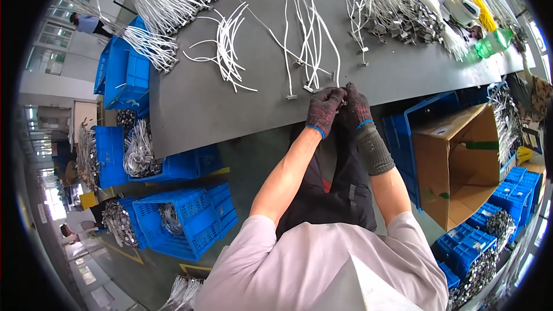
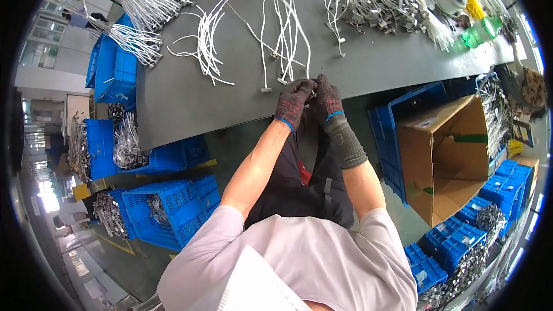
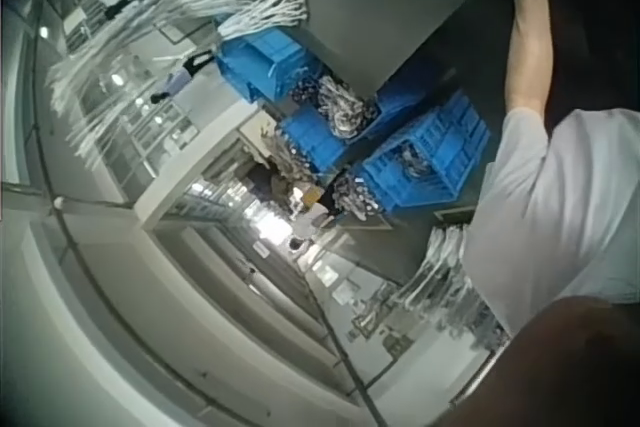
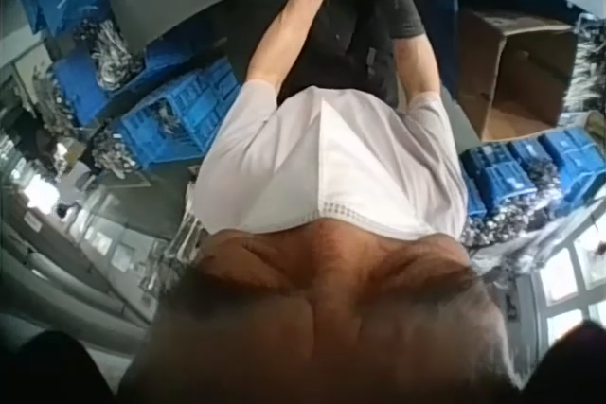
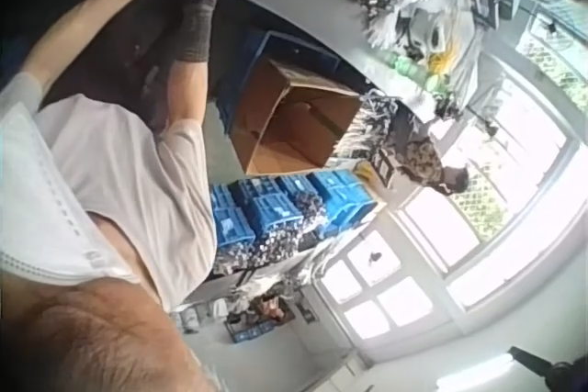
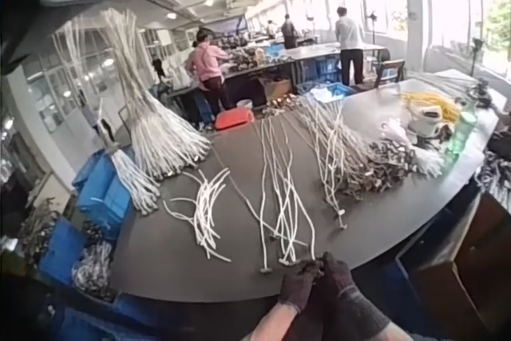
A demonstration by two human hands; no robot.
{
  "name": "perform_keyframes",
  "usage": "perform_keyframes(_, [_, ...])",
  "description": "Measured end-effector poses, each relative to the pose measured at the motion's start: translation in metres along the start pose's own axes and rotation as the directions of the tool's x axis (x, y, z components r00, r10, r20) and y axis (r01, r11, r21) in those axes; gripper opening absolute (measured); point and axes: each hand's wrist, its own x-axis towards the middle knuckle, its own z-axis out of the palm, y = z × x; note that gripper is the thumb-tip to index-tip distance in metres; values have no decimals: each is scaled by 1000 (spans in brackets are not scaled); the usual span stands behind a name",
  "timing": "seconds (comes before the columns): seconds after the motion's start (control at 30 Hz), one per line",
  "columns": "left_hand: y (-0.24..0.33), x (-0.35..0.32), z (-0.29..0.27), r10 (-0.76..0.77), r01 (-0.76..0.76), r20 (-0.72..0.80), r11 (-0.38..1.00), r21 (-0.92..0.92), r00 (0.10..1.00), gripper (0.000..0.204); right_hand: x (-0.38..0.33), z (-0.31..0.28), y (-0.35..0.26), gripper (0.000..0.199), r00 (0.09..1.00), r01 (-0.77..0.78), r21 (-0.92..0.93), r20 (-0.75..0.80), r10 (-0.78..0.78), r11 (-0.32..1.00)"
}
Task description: The person processes and crimps the ends of bundles of thin white wires by hand at a factory assembly station, using a wire crimper.
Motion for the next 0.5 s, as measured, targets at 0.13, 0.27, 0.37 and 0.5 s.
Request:
perform_keyframes(0.13, [13, 28, -15, -39, 39, 0, 990, 138, 999, 28, 37, 28, 12, 35, 953, -302, 368, 112, 281, 879])
perform_keyframes(0.27, [36, 52, -75, 295, -189, -80, 774, 604, 952, 33, 68, 15, 28, 38, 862, -478, 232, -59, 503, 847])
perform_keyframes(0.37, [60, 49, -157, 314, 284, -414, 385, 878, 854, 45, 89, -16, 44, 42, 888, -357, -249, -391, 244, 900])
perform_keyframes(0.5, [63, 55, -217, 107, 654, -687, 231, 721, 719, 57, 114, -26, 74, 40, 917, -397, -402, -156, 366, 825])
